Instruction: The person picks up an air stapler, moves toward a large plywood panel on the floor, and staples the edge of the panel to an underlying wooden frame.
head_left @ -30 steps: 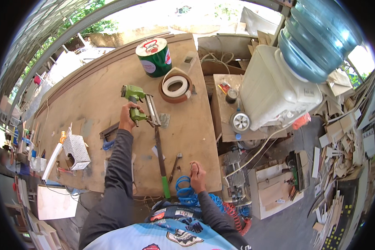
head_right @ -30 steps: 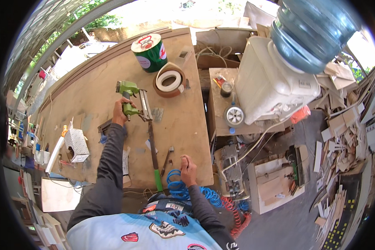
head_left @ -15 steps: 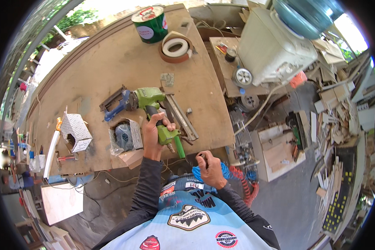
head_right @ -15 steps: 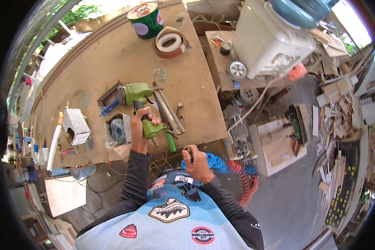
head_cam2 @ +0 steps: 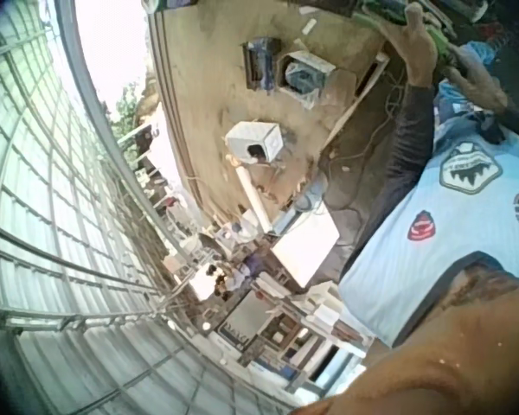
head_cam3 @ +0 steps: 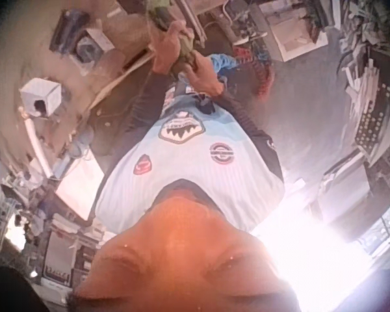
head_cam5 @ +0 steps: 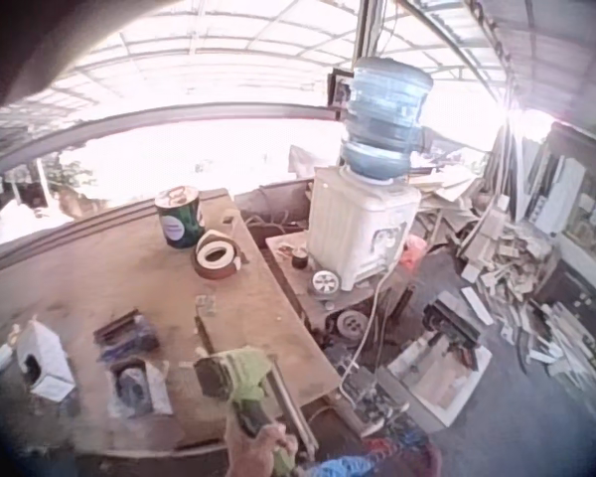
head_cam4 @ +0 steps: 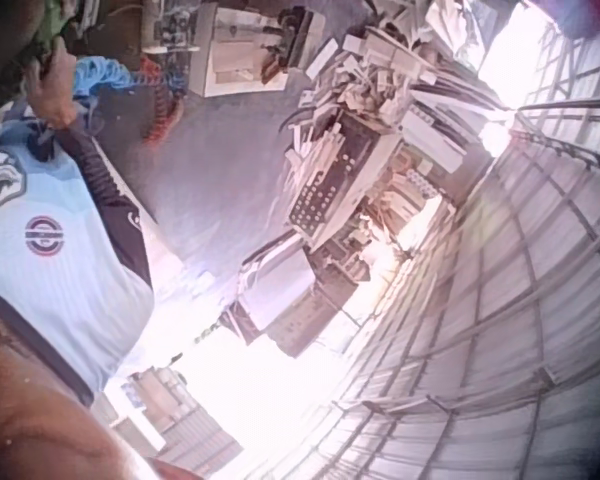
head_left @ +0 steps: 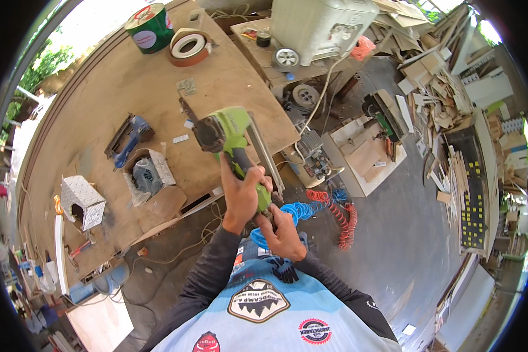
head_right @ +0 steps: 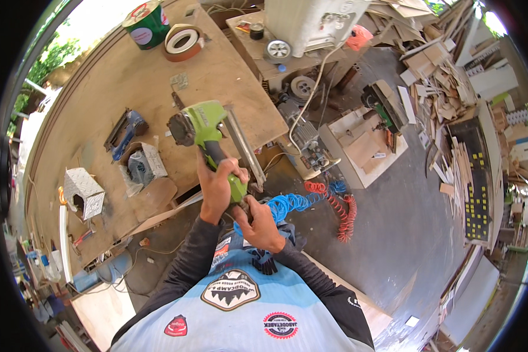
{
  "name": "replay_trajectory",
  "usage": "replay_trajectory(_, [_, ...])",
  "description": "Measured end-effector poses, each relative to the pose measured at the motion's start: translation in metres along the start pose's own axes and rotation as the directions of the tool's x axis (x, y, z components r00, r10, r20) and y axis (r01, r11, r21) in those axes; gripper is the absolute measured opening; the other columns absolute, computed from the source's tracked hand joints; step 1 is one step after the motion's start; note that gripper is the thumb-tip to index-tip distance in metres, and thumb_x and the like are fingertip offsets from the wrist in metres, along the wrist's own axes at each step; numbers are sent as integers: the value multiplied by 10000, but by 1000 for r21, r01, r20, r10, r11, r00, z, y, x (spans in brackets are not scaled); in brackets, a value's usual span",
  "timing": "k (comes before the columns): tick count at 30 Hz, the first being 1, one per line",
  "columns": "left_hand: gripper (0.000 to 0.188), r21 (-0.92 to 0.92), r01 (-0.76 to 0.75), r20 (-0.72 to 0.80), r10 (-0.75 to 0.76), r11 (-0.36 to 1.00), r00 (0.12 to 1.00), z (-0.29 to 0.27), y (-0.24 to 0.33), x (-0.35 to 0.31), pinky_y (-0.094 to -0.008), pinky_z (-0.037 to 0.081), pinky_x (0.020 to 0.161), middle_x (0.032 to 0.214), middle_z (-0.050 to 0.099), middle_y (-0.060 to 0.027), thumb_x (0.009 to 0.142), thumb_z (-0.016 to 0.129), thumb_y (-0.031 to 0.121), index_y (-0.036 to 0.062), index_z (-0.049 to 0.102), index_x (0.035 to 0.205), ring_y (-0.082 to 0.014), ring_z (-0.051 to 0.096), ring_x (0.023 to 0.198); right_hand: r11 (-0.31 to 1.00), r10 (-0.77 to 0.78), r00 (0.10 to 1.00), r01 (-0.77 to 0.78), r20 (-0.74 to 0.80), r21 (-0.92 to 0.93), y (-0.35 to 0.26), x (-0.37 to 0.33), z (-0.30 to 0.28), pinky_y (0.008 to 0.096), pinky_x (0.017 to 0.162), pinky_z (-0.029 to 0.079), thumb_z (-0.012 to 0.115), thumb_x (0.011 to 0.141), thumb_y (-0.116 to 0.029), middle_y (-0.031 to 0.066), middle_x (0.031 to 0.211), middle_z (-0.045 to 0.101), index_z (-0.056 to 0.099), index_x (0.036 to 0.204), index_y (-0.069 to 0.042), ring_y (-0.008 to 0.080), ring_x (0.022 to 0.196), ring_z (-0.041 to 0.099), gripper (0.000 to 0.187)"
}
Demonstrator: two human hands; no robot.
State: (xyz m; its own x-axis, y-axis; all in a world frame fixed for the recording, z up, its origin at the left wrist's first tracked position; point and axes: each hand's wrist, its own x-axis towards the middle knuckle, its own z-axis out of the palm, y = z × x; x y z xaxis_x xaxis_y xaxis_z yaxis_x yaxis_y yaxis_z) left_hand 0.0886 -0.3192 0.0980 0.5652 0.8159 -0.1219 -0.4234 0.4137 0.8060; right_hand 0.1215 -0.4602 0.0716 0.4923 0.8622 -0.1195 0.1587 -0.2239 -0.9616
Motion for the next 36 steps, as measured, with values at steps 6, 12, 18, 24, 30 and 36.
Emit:
replay_trajectory(6, [497,89,-20,267,-4,996,964,34,-20,-32,-317,536,544,755,572,-59,876,590,-10,8,348,1310,-144,598,590,897,261,965,-226,-42,379,7,-28,-8,260,519,357,706,811,-25,-40,654,554,584,745,-4,35,622,463,140])
replay_trajectory(12, [456,318,-234,334,122,919,935,54,-43,-44,-331,503,503,702,628,-74,932,633,93,-22,405,1310,-154,627,553,820,262,964,-197,-46,537,17,-39,-31,279,675,522,742,788,31,31,911,723,717,994,42,91,806,656,209])
replay_trajectory(18, [262,379,-323,448,134,867,884,78,-69,-42,-330,496,515,653,602,-76,991,553,106,-10,459,1205,-155,598,543,933,169,947,-65,-272,355,26,-38,-59,302,703,535,741,773,8,67,907,741,716,982,54,118,838,679,215])
replay_trajectory(24, [90,-99,144,429,-88,985,899,82,-58,-47,-311,514,597,713,587,-57,962,551,71,34,495,1022,-153,586,617,761,235,966,-251,107,598,7,-46,-83,298,665,513,717,754,-12,33,838,686,680,982,6,108,766,626,231])
replay_trajectory(30, [118,316,-271,338,159,909,928,98,-69,-53,-325,533,671,745,618,-73,1000,536,72,-9,480,1064,-162,631,676,946,-30,990,72,-135,317,18,-33,-97,335,667,515,731,742,-50,92,810,702,699,959,18,115,735,616,230])
replay_trajectory(36, [108,292,-315,225,255,903,940,114,-77,-53,-356,573,730,806,658,-108,1007,544,73,-4,481,1048,-201,680,729,984,-178,915,161,-362,-78,31,-22,-119,427,648,532,741,719,-136,242,774,656,723,941,-24,407,685,667,249])
